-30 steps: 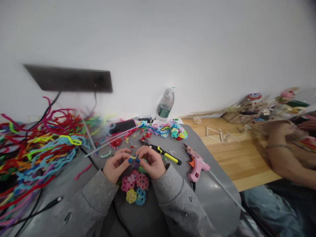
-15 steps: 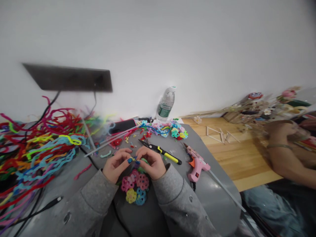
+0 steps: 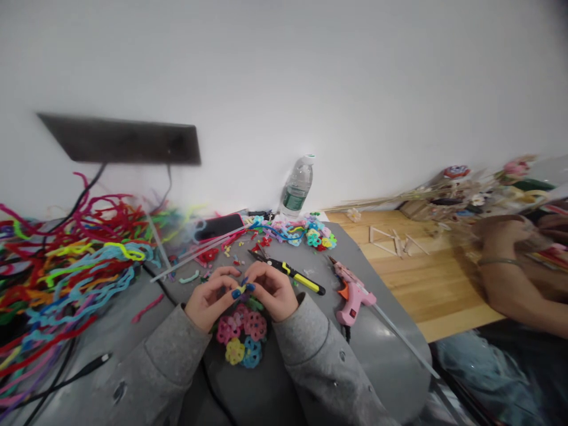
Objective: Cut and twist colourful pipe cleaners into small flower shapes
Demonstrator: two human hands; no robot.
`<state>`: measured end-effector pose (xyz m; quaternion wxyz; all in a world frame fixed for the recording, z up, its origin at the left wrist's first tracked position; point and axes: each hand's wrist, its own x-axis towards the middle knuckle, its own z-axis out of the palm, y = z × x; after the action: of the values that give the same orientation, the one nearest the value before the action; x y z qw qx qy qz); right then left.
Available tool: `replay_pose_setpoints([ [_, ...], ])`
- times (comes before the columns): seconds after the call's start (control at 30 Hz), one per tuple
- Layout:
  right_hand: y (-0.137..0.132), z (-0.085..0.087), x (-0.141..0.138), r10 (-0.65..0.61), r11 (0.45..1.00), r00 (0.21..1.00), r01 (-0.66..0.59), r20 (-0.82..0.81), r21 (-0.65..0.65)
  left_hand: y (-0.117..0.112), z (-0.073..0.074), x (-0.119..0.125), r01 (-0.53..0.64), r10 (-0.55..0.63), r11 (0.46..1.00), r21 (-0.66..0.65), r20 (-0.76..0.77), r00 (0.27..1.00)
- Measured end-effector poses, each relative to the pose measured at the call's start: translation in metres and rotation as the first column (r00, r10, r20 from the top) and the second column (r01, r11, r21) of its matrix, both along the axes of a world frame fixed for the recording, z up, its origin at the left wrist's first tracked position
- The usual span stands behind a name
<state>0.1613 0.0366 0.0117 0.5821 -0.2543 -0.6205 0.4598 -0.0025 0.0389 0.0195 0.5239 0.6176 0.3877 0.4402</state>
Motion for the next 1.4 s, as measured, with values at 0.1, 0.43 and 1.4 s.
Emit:
replay_pose_setpoints([
  [0.1, 0.001, 0.000, 0.000, -0.029, 0.999, 0.999, 0.029, -0.015, 0.033, 0.000, -0.003, -0.001, 0.002, -0.001, 0.999, -0.045, 0.019, 1.000],
  [0.43, 0.000, 0.003, -0.002, -0.028, 0.998, 0.997, 0.025, 0.068, 0.050, 0.002, -0.011, -0.002, -0.101, 0.101, 0.995, 0.018, 0.041, 0.994],
  [1.4, -0.013, 0.015, -0.007, -0.471, 0.834, 0.852, 0.346, 0.229, 0.429, -0.001, -0.010, -0.002, 0.001, 0.003, 0.999, -0.032, 0.129, 0.992],
])
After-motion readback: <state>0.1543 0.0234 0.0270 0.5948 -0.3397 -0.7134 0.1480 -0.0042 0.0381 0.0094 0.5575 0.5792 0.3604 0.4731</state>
